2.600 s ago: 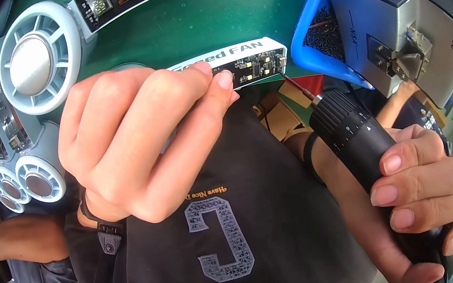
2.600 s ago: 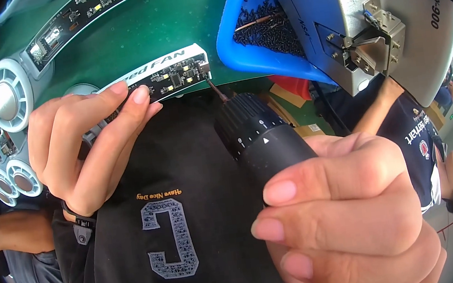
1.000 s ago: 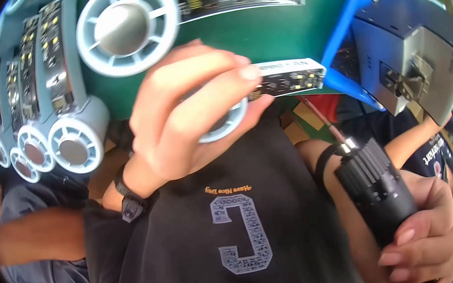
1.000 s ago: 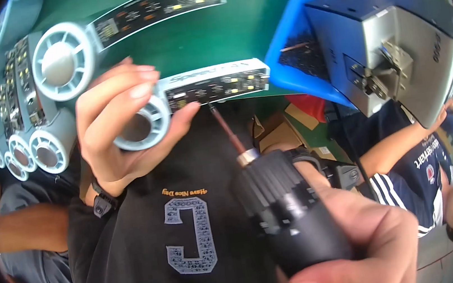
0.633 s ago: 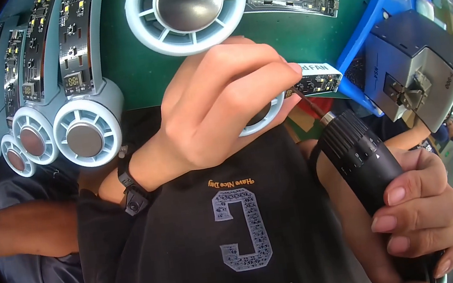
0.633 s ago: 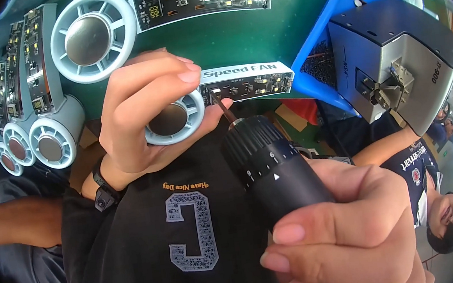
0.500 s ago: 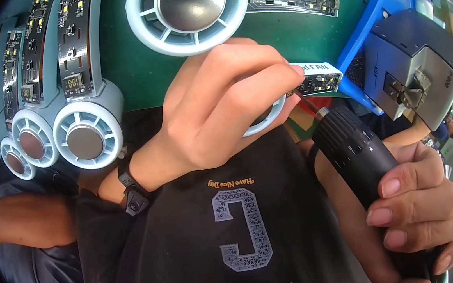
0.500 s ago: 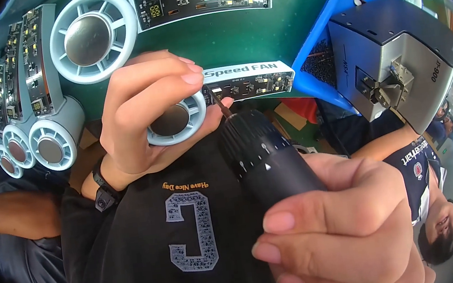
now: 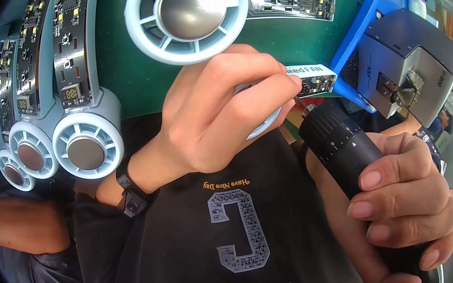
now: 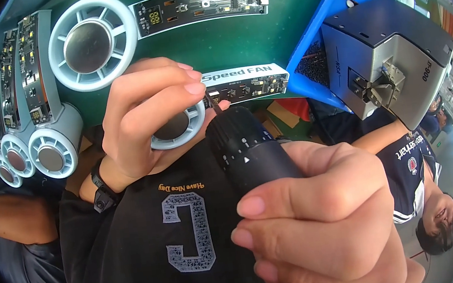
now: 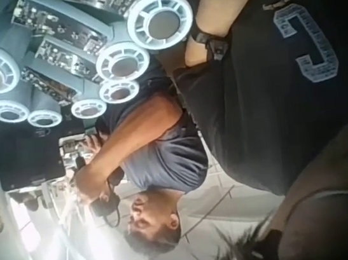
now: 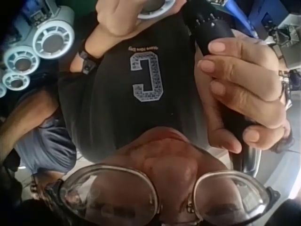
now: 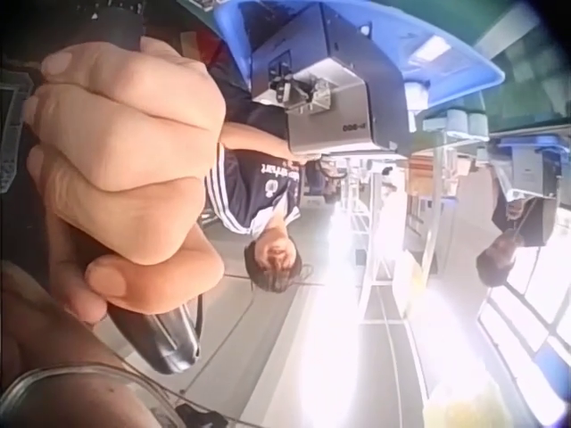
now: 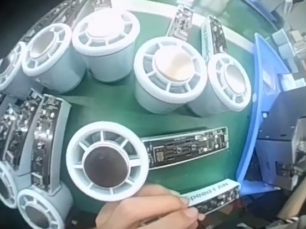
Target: The person picks up a circuit board and a fan housing, fits them together, and drives screws into the assembly using a power screwdriver. They repeat this process for another set of components, occasionally picking up screws from a dispenser.
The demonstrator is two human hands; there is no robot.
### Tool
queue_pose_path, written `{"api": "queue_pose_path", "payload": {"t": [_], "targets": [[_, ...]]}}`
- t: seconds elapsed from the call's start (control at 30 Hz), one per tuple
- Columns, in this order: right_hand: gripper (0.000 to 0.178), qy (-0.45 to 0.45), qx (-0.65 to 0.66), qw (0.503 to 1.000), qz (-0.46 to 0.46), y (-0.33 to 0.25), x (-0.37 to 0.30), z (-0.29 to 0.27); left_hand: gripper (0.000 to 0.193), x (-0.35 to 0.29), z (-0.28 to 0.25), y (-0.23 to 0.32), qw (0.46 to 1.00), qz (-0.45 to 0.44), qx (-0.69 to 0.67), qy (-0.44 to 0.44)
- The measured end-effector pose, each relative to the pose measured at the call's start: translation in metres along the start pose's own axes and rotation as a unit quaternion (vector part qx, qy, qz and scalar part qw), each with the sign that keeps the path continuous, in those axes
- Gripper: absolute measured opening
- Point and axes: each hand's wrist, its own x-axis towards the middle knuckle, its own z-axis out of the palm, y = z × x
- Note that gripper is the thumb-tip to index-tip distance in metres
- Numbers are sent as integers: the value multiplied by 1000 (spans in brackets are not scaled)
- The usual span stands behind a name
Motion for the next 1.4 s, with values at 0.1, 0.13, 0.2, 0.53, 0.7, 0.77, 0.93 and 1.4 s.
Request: {"api": "queue_pose_path", "payload": {"t": [0.1,0.13,0.2,0.53,0.7,0.77,0.93,1.4], "targets": [[42,78,-14,996,-27,-7,-6,-8,41,5,-4,4,1000,-5,1,-28],[41,104,-21,994,-38,-11,-7,-13,43,8,-10,6,998,-13,12,-54],[38,147,-32,987,-60,-18,-8,-28,44,10,-15,12,997,-16,15,-71],[31,204,-448,861,-130,-71,9,-137,62,15,-19,19,975,-3,126,-184],[31,193,-473,859,-40,-51,10,-132,64,15,-20,20,971,3,141,-195],[33,209,-391,895,-58,-45,15,-124,64,14,-21,19,971,6,142,-190],[41,235,-148,956,-95,-23,27,-102,64,14,-28,19,972,9,148,-184],[34,153,-17,988,-16,-117,-17,-147,71,4,-26,8,987,13,84,-133]]}}
